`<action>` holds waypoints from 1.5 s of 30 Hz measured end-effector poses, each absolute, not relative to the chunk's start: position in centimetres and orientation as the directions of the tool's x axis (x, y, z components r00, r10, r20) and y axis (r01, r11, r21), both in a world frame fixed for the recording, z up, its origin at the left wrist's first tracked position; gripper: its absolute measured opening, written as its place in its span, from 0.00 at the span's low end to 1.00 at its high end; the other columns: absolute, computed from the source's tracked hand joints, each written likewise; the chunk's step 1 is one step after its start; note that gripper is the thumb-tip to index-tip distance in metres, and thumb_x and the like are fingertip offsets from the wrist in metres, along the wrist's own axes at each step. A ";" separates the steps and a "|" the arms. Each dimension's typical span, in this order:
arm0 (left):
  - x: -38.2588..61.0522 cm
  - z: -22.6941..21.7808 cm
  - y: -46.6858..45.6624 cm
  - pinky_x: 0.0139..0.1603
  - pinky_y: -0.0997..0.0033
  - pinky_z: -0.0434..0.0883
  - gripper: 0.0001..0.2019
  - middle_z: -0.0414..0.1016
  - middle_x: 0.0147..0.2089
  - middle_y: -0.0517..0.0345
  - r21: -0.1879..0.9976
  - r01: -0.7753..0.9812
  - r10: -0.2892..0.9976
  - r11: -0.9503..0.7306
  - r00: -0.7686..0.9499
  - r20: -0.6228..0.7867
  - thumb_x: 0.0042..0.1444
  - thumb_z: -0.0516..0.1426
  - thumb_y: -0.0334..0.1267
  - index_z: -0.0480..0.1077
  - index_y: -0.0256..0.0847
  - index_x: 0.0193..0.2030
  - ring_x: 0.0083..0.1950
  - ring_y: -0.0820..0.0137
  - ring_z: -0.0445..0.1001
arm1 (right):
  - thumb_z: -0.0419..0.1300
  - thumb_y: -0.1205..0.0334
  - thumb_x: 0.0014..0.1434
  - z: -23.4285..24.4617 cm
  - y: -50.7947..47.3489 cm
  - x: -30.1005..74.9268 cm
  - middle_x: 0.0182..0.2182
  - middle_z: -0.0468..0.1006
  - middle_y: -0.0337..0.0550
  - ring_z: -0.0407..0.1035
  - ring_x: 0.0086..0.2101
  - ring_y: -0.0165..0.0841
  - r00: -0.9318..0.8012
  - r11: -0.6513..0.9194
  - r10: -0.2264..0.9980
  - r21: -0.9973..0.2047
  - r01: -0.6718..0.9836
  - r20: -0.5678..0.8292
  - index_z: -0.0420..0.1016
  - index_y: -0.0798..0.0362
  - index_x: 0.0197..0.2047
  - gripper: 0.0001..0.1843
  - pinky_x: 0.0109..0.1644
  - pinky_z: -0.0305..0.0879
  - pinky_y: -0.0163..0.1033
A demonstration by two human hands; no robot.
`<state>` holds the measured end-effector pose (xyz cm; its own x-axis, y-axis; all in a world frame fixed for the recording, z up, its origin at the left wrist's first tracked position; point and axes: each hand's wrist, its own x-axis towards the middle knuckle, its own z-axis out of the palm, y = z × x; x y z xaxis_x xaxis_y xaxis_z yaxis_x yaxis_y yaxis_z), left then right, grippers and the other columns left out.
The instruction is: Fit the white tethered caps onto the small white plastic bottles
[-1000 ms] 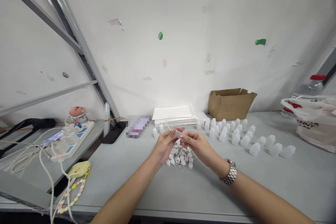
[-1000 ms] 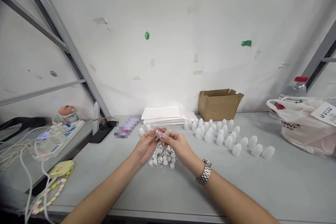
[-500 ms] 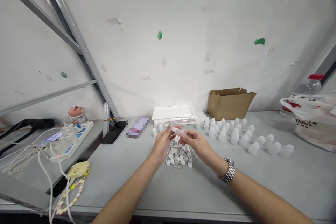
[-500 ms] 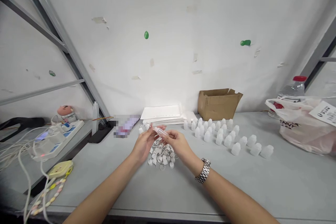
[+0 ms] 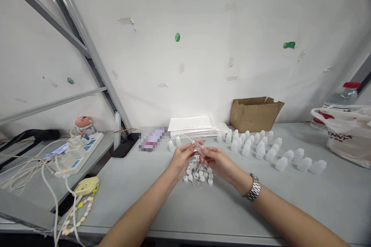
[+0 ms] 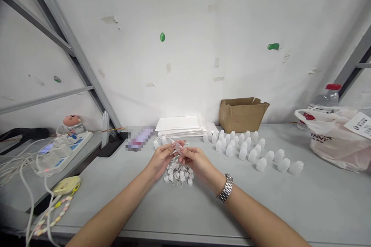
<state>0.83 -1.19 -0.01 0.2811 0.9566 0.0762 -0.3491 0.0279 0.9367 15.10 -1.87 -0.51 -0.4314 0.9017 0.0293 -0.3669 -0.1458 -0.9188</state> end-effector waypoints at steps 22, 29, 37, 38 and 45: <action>-5.2 -1.2 1.2 0.33 0.72 0.65 0.11 0.71 0.33 0.56 0.512 0.785 0.898 -0.350 0.436 -0.055 0.39 0.52 0.26 0.70 0.40 0.30 0.34 0.67 0.69 | 0.63 0.53 0.49 -0.4 -0.3 16.5 0.17 0.66 0.34 0.55 0.20 0.26 -0.319 -0.196 0.947 -0.828 -0.526 -0.022 0.74 0.53 0.28 0.11 0.30 0.54 0.35; -4.5 -0.3 0.9 0.38 0.68 0.64 0.12 0.68 0.38 0.53 0.474 0.802 0.914 -0.365 0.404 0.020 0.43 0.50 0.26 0.69 0.41 0.34 0.39 0.66 0.67 | 0.61 0.52 0.51 -0.8 -0.2 16.6 0.18 0.65 0.34 0.54 0.21 0.26 -0.331 -0.169 0.943 -0.850 -0.499 0.007 0.73 0.52 0.27 0.11 0.31 0.54 0.36; -4.5 -0.7 1.4 0.45 0.63 0.62 0.14 0.70 0.39 0.50 0.383 0.811 0.888 -0.442 0.455 0.063 0.44 0.50 0.24 0.72 0.41 0.34 0.47 0.59 0.65 | 0.61 0.51 0.51 -0.4 -0.5 16.5 0.16 0.64 0.34 0.55 0.21 0.26 -0.324 -0.173 0.946 -0.864 -0.474 -0.012 0.76 0.54 0.31 0.14 0.31 0.54 0.36; -4.5 -0.9 1.6 0.45 0.63 0.62 0.14 0.71 0.38 0.50 0.386 0.809 0.887 -0.444 0.458 0.059 0.44 0.51 0.24 0.73 0.41 0.34 0.46 0.59 0.66 | 0.61 0.51 0.51 -0.3 -0.6 16.5 0.16 0.65 0.34 0.55 0.21 0.26 -0.321 -0.174 0.947 -0.865 -0.471 -0.016 0.76 0.54 0.30 0.14 0.31 0.54 0.36; -4.5 -0.7 1.7 0.45 0.65 0.62 0.08 0.72 0.37 0.51 0.439 0.781 0.882 -0.445 0.467 0.063 0.46 0.54 0.34 0.74 0.42 0.32 0.45 0.60 0.66 | 0.63 0.51 0.49 -0.2 -0.7 16.4 0.16 0.64 0.34 0.55 0.20 0.25 -0.313 -0.183 0.949 -0.866 -0.465 -0.033 0.76 0.55 0.30 0.14 0.30 0.53 0.36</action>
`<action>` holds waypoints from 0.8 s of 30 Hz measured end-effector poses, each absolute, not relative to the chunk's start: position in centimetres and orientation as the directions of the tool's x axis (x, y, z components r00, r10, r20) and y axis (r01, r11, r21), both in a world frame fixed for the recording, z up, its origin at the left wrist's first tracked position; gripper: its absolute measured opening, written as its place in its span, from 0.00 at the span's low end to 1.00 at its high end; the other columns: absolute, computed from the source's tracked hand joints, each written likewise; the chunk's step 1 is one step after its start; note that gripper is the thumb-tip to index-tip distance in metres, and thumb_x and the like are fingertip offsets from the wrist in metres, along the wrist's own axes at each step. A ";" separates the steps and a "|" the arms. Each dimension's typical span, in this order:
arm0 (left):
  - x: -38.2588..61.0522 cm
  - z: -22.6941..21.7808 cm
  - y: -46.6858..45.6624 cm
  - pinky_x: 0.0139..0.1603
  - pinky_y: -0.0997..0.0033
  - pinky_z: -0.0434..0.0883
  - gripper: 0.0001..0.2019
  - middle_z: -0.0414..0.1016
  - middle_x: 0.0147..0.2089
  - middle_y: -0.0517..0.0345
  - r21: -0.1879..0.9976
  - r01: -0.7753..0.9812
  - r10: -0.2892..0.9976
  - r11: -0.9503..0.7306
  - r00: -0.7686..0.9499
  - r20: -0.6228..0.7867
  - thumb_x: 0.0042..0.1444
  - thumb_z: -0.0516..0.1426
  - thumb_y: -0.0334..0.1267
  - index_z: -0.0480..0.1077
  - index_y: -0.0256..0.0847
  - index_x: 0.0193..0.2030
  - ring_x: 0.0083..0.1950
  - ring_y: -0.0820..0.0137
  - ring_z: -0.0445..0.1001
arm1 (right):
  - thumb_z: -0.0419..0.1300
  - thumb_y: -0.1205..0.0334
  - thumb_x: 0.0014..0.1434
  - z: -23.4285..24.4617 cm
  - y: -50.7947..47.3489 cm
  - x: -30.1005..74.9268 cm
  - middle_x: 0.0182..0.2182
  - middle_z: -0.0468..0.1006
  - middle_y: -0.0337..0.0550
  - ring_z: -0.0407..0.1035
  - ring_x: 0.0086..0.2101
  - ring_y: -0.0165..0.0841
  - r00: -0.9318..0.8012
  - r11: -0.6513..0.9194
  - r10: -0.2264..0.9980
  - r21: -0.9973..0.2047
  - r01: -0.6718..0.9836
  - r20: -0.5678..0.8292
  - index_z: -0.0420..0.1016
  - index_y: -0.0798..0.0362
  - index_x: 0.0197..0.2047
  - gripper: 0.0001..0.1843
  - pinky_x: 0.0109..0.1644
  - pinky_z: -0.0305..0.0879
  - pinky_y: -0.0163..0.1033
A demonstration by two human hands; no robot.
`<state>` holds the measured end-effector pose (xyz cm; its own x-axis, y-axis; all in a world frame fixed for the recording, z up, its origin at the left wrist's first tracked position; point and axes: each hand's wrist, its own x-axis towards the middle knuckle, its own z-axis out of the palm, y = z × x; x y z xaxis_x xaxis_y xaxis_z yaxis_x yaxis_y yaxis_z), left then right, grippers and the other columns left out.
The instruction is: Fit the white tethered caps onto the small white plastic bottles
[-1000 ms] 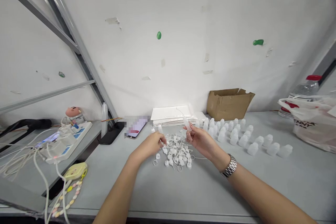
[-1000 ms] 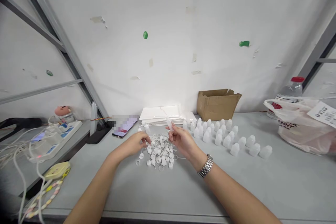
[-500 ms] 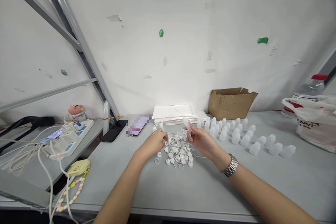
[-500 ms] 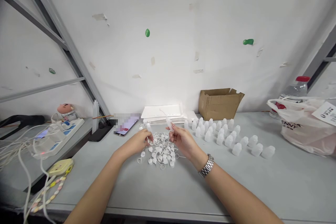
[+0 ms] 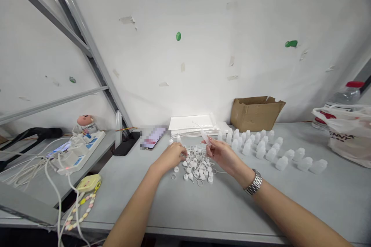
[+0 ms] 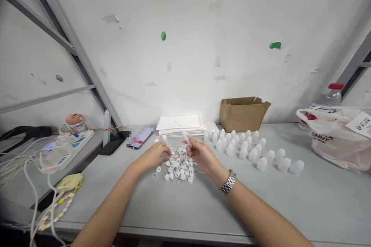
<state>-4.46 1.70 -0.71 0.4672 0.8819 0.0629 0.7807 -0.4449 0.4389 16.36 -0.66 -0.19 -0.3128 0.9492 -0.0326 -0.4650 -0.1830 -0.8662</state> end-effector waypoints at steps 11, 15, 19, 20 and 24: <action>-4.3 0.0 1.3 0.40 0.70 0.63 0.06 0.72 0.36 0.55 0.511 0.724 0.854 -0.463 0.520 0.037 0.46 0.54 0.34 0.72 0.42 0.30 0.41 0.65 0.68 | 0.62 0.53 0.50 -0.2 -0.7 16.2 0.16 0.66 0.34 0.56 0.20 0.25 -0.316 -0.193 0.948 -0.862 -0.468 -0.041 0.77 0.57 0.30 0.14 0.30 0.53 0.35; -4.1 -0.4 1.4 0.41 0.69 0.63 0.06 0.71 0.36 0.55 0.504 0.733 0.860 -0.457 0.508 0.041 0.46 0.55 0.34 0.71 0.42 0.31 0.41 0.64 0.68 | 0.63 0.53 0.50 0.0 -0.8 16.2 0.16 0.65 0.34 0.56 0.20 0.24 -0.321 -0.208 0.946 -0.862 -0.463 -0.055 0.76 0.57 0.29 0.13 0.30 0.52 0.35; -3.9 -0.8 1.4 0.41 0.69 0.63 0.07 0.71 0.38 0.54 0.498 0.742 0.863 -0.450 0.504 0.029 0.45 0.55 0.34 0.72 0.42 0.33 0.43 0.64 0.67 | 0.62 0.53 0.50 0.0 -0.8 16.2 0.15 0.65 0.33 0.55 0.20 0.24 -0.329 -0.205 0.943 -0.867 -0.454 -0.050 0.76 0.57 0.29 0.13 0.30 0.52 0.35; -3.8 -0.8 1.4 0.41 0.69 0.63 0.08 0.71 0.39 0.53 0.496 0.744 0.864 -0.448 0.504 0.025 0.45 0.55 0.34 0.72 0.42 0.33 0.43 0.63 0.67 | 0.62 0.53 0.50 0.0 -0.8 16.2 0.15 0.65 0.33 0.55 0.20 0.25 -0.330 -0.203 0.943 -0.868 -0.452 -0.049 0.76 0.57 0.29 0.13 0.30 0.52 0.34; -3.5 -0.9 1.2 0.41 0.68 0.63 0.07 0.70 0.39 0.53 0.490 0.750 0.867 -0.443 0.499 0.020 0.46 0.55 0.34 0.72 0.41 0.33 0.44 0.63 0.67 | 0.62 0.52 0.50 -0.1 -0.8 16.1 0.15 0.65 0.34 0.56 0.21 0.25 -0.339 -0.201 0.940 -0.875 -0.440 -0.045 0.76 0.56 0.30 0.14 0.30 0.52 0.35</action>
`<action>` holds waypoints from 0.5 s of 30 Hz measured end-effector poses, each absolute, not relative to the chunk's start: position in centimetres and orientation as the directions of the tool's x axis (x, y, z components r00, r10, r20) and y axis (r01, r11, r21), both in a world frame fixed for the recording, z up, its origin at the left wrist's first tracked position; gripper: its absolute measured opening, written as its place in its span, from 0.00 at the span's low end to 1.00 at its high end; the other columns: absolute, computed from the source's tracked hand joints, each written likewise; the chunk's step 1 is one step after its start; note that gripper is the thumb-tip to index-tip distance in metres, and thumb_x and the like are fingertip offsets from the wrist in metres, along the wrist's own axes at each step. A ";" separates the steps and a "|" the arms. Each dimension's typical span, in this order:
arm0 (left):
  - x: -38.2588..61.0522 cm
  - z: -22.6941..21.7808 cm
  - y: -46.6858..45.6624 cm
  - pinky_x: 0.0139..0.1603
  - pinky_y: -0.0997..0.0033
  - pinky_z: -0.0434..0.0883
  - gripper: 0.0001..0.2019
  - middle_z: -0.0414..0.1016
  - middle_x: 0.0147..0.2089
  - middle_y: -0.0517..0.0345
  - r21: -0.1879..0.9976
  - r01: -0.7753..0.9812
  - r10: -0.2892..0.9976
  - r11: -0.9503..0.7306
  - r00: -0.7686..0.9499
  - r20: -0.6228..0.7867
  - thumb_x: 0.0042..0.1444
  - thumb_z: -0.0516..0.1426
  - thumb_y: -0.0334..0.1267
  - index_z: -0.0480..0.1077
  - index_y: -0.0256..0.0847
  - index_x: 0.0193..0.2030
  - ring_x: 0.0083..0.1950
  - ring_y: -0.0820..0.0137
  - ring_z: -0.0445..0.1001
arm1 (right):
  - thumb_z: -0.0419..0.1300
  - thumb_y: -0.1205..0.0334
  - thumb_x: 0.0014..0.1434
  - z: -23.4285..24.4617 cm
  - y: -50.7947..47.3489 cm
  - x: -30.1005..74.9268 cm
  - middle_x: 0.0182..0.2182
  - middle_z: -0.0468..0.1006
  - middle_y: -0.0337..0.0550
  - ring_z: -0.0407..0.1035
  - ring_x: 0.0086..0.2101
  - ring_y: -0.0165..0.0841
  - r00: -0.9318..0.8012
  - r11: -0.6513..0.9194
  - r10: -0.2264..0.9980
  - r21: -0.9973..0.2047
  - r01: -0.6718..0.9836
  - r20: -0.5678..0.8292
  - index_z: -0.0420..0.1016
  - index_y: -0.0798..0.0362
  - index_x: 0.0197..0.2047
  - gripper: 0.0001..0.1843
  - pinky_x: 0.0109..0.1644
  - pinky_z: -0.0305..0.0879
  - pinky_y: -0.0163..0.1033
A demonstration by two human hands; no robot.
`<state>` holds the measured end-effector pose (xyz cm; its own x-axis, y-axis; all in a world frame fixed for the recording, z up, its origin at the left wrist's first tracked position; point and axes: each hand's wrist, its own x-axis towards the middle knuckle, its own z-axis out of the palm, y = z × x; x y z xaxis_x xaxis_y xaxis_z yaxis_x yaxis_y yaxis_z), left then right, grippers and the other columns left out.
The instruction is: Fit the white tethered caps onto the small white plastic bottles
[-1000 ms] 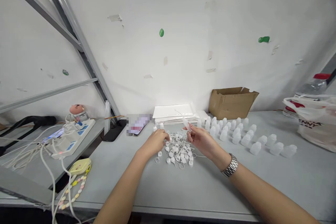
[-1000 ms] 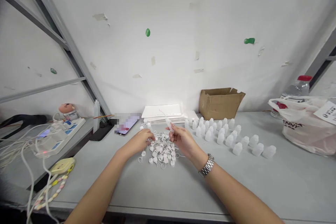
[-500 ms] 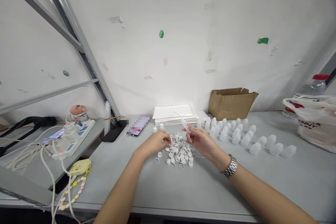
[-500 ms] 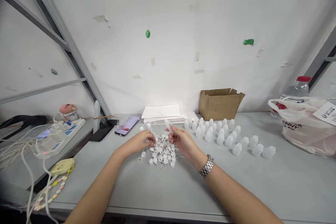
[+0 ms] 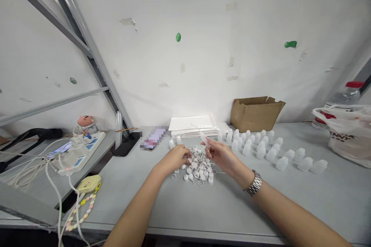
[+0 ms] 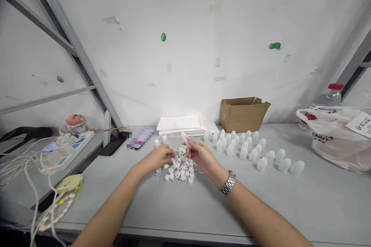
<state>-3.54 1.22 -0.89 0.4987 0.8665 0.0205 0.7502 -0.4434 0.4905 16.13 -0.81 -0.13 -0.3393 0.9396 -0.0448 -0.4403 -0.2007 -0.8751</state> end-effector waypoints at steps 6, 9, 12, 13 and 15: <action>-3.6 -0.2 1.0 0.42 0.66 0.63 0.08 0.70 0.38 0.53 0.499 0.744 0.873 -0.445 0.484 0.059 0.48 0.55 0.40 0.71 0.40 0.33 0.44 0.62 0.67 | 0.62 0.52 0.50 -0.3 -0.6 16.2 0.15 0.65 0.34 0.56 0.20 0.25 -0.325 -0.188 0.945 -0.879 -0.439 -0.040 0.76 0.57 0.29 0.15 0.30 0.52 0.35; -3.8 0.7 1.0 0.41 0.67 0.64 0.10 0.72 0.38 0.54 0.611 0.677 0.901 -0.411 0.404 0.158 0.50 0.54 0.44 0.69 0.41 0.34 0.42 0.65 0.69 | 0.62 0.52 0.51 -0.4 -0.5 16.2 0.15 0.64 0.33 0.55 0.20 0.24 -0.323 -0.181 0.946 -0.875 -0.450 -0.030 0.76 0.57 0.30 0.14 0.30 0.52 0.35; -3.8 1.5 0.9 0.39 0.68 0.66 0.11 0.74 0.37 0.55 0.810 0.464 0.921 -0.359 0.319 0.225 0.50 0.56 0.45 0.68 0.40 0.34 0.39 0.67 0.71 | 0.61 0.52 0.51 -0.3 -0.7 16.2 0.16 0.65 0.34 0.55 0.21 0.25 -0.347 -0.164 0.938 -0.880 -0.445 0.000 0.76 0.57 0.30 0.15 0.30 0.52 0.35; -3.7 1.7 0.8 0.38 0.69 0.66 0.11 0.75 0.36 0.54 0.865 0.371 0.924 -0.337 0.307 0.229 0.49 0.57 0.45 0.68 0.40 0.34 0.38 0.68 0.72 | 0.61 0.52 0.51 -0.2 -0.8 16.2 0.16 0.65 0.34 0.56 0.21 0.25 -0.358 -0.155 0.934 -0.887 -0.436 0.013 0.76 0.57 0.30 0.15 0.30 0.52 0.35; -3.4 2.0 0.8 0.38 0.69 0.67 0.12 0.75 0.35 0.53 0.934 0.199 0.927 -0.297 0.294 0.232 0.47 0.59 0.44 0.68 0.38 0.34 0.36 0.69 0.73 | 0.61 0.52 0.51 0.0 -1.0 16.1 0.17 0.66 0.35 0.57 0.22 0.26 -0.383 -0.136 0.923 -0.901 -0.411 0.035 0.76 0.57 0.29 0.15 0.31 0.52 0.36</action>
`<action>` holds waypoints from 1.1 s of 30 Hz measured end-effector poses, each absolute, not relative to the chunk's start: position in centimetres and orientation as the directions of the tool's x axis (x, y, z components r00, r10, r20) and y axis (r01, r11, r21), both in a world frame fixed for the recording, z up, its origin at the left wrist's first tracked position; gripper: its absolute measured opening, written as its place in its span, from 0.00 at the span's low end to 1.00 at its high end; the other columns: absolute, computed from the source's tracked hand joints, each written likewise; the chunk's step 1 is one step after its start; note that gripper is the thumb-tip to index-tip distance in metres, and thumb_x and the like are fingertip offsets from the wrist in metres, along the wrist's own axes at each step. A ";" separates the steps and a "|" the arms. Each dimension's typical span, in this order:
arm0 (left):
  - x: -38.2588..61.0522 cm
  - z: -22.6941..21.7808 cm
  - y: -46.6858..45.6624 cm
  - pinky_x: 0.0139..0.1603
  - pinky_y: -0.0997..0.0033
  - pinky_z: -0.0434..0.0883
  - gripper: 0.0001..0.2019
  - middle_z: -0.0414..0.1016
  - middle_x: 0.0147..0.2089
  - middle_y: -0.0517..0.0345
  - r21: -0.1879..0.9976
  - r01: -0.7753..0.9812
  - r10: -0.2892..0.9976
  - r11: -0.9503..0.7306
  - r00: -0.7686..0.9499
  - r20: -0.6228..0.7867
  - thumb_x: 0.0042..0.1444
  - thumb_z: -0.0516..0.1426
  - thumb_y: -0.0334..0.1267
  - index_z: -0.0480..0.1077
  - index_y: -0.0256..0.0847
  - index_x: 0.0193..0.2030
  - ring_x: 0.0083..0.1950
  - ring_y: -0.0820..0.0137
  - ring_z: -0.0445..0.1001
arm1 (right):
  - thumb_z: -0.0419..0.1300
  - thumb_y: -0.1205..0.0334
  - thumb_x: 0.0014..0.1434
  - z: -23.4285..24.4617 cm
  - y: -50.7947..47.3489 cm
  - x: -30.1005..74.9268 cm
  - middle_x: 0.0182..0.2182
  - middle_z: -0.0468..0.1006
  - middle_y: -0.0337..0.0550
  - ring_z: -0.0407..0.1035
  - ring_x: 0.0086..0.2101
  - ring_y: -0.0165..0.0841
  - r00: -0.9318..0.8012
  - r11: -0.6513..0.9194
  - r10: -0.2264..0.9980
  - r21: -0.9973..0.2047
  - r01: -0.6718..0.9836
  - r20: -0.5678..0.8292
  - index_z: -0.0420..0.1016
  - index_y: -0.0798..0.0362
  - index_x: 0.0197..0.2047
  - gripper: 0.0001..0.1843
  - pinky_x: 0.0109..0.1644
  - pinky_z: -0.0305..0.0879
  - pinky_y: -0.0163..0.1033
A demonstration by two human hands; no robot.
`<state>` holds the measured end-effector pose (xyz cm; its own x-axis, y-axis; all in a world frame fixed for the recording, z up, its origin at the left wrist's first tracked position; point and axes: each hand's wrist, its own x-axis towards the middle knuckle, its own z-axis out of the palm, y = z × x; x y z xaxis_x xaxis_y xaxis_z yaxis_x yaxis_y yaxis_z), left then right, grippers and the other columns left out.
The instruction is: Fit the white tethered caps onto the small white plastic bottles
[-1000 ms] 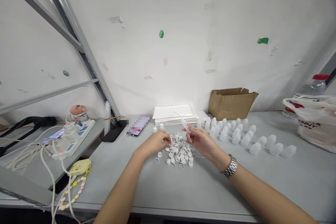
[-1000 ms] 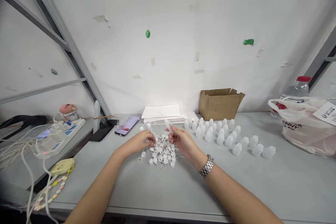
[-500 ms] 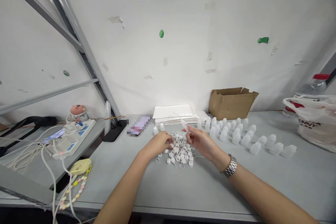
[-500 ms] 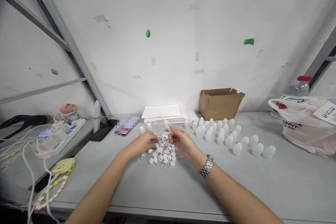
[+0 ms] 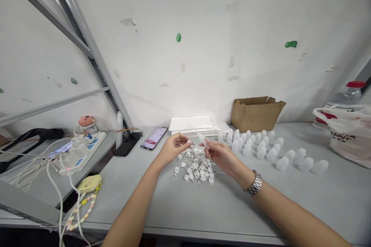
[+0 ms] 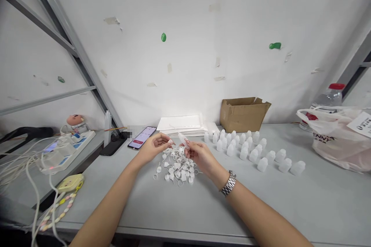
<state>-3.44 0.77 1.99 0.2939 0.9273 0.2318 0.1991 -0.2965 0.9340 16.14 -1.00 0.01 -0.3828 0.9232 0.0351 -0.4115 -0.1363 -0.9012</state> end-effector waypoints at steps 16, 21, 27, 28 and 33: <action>-2.5 1.8 0.7 0.42 0.72 0.70 0.11 0.77 0.41 0.50 0.950 -0.301 0.974 0.087 0.228 -0.017 0.44 0.64 0.36 0.72 0.36 0.35 0.42 0.68 0.75 | 0.59 0.52 0.54 -0.3 -1.5 15.9 0.19 0.68 0.38 0.59 0.23 0.27 -0.490 -0.140 0.868 -0.902 -0.409 0.087 0.75 0.57 0.30 0.15 0.31 0.53 0.36; -1.9 0.8 0.8 0.43 0.71 0.70 0.16 0.78 0.37 0.51 0.924 -0.343 0.958 0.172 0.277 -0.075 0.46 0.62 0.32 0.71 0.37 0.44 0.38 0.70 0.76 | 0.58 0.52 0.54 -0.1 -1.5 15.8 0.19 0.68 0.38 0.59 0.23 0.27 -0.485 -0.130 0.870 -0.906 -0.404 0.091 0.70 0.56 0.22 0.17 0.31 0.53 0.36; -1.5 -0.1 1.1 0.32 0.82 0.68 0.09 0.75 0.32 0.54 0.869 -0.430 0.953 0.244 0.272 -0.133 0.47 0.60 0.27 0.74 0.35 0.37 0.31 0.78 0.72 | 0.61 0.53 0.51 -0.4 -1.4 15.7 0.19 0.68 0.38 0.59 0.22 0.27 -0.470 -0.185 0.882 -0.898 -0.399 0.026 0.72 0.56 0.23 0.14 0.31 0.53 0.36; -1.5 -0.1 1.1 0.29 0.84 0.66 0.09 0.74 0.31 0.55 0.851 -0.448 0.945 0.273 0.291 -0.150 0.47 0.60 0.26 0.74 0.34 0.37 0.29 0.80 0.70 | 0.61 0.53 0.52 -0.5 -1.4 15.7 0.19 0.69 0.38 0.59 0.22 0.26 -0.472 -0.201 0.881 -0.896 -0.397 0.012 0.73 0.57 0.25 0.14 0.31 0.53 0.35; -1.2 0.5 0.6 0.17 0.88 0.55 0.06 0.67 0.30 0.57 0.788 -0.495 0.894 0.366 0.421 -0.151 0.48 0.61 0.32 0.73 0.32 0.34 0.23 0.86 0.60 | 0.58 0.53 0.54 -1.2 -1.0 15.8 0.20 0.70 0.39 0.59 0.21 0.26 -0.502 -0.280 0.864 -0.864 -0.419 -0.037 0.74 0.57 0.28 0.15 0.29 0.54 0.34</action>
<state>-1.18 0.56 0.46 0.4209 0.8944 -0.1510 -0.4947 0.3659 0.7882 15.77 -1.01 -1.21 -0.5021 0.8640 -0.0369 -0.4190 -0.2804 -0.8636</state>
